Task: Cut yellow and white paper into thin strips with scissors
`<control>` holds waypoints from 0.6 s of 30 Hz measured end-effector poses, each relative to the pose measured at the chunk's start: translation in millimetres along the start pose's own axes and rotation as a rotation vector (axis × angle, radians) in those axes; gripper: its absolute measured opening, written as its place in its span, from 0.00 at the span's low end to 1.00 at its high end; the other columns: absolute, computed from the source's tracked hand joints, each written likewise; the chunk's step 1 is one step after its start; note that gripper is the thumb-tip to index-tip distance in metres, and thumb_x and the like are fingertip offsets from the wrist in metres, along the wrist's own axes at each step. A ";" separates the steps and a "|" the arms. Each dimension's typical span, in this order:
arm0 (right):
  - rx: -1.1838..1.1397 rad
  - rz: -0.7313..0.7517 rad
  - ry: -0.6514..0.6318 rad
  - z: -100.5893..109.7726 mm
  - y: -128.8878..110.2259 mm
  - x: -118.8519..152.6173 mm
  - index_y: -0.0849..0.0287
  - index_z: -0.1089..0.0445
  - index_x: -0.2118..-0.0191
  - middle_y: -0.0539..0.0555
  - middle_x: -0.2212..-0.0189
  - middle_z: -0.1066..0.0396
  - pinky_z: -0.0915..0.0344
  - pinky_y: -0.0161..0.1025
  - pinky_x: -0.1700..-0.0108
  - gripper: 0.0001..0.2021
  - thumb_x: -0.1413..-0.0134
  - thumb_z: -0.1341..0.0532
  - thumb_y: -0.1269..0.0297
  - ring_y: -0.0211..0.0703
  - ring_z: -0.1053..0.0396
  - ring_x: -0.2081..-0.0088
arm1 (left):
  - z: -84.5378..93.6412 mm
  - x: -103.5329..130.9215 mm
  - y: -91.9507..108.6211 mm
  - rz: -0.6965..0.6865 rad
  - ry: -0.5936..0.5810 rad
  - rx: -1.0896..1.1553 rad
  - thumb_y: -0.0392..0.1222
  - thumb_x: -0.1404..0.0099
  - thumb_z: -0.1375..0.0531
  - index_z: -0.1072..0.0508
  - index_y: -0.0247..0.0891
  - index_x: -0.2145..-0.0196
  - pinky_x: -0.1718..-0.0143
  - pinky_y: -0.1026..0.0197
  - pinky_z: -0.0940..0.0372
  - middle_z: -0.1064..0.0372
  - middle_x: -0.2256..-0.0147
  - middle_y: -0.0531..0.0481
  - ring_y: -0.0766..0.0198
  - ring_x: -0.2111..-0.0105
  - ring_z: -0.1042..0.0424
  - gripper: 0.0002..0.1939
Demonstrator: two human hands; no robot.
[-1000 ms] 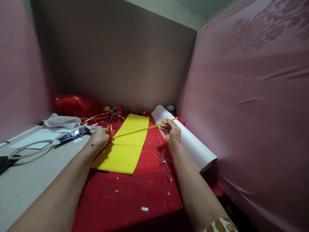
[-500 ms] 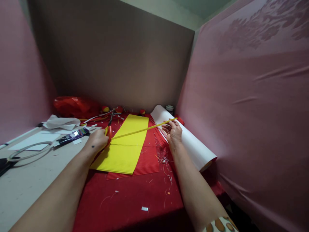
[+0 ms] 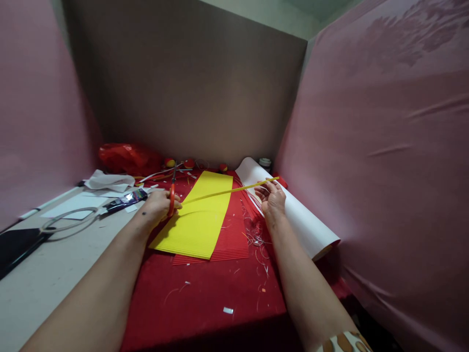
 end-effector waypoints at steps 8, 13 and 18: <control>0.048 -0.259 -0.129 -3.9 16.1 9.5 0.62 0.35 0.66 0.52 0.77 0.27 0.33 0.32 0.80 0.07 0.54 0.42 0.68 0.38 0.29 0.81 | -5.4 12.4 12.3 -0.079 -0.095 0.100 0.37 0.61 0.36 0.33 0.31 0.70 0.84 0.68 0.49 0.35 0.81 0.50 0.70 0.83 0.38 0.17; 0.239 -0.282 -0.342 -18.3 35.1 34.3 0.65 0.33 0.69 0.54 0.75 0.27 0.34 0.31 0.83 0.04 0.56 0.40 0.73 0.37 0.31 0.82 | -6.9 16.6 13.7 -0.109 -0.167 0.070 0.37 0.58 0.37 0.32 0.30 0.66 0.84 0.67 0.50 0.35 0.81 0.50 0.70 0.83 0.38 0.18; 0.269 -0.693 -0.624 -33.2 49.3 65.0 0.70 0.34 0.70 0.59 0.79 0.28 0.34 0.31 0.82 0.08 0.47 0.44 0.68 0.39 0.30 0.81 | -13.4 25.3 22.9 -0.147 -0.228 0.103 0.38 0.55 0.38 0.32 0.32 0.61 0.86 0.68 0.53 0.33 0.78 0.48 0.69 0.82 0.38 0.21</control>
Point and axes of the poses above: each hand's wrist, its own x-axis away from the middle knuckle, its own z-axis out of the back of the hand, y = z × x, the point moved 1 cm from there along -x, towards the middle knuckle
